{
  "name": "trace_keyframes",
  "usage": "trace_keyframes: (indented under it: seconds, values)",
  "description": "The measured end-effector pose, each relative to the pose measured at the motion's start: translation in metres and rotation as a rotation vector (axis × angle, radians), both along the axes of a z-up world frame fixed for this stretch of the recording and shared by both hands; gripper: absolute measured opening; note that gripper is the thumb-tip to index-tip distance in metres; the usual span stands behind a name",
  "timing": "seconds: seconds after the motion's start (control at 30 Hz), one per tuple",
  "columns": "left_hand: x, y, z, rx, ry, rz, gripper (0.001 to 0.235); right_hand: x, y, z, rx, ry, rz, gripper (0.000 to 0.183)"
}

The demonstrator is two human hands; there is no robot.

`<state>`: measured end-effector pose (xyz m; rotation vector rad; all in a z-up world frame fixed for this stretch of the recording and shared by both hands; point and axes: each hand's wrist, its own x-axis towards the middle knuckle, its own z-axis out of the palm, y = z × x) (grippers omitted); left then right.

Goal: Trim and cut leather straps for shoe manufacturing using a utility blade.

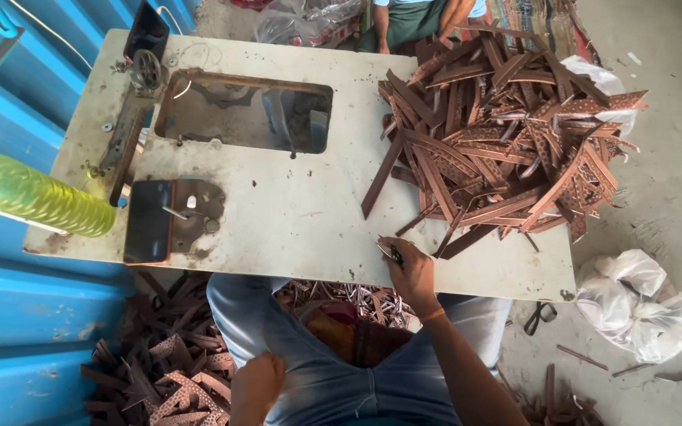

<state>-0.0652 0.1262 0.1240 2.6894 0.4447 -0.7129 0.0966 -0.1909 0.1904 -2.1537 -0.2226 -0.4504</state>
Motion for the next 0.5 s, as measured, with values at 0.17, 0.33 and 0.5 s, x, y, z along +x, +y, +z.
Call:
trace_keyframes:
  seconds: [0.17, 0.33, 0.5]
  values:
    - [0.005, 0.014, -0.049, -0.021, -0.046, -0.109, 0.036, -0.003, 0.001, -0.001, 0.007, -0.005, 0.020, 0.034]
    - [-0.001, 0.014, -0.037, 0.004, 0.070, 0.046, 0.045, 0.003, 0.005, 0.008, 0.021, 0.024, 0.032, 0.035]
    - [0.001, 0.008, -0.029, 0.052, 0.018, 0.107, 0.043, 0.002, 0.000, 0.017, -0.009, 0.087, 0.047, 0.036]
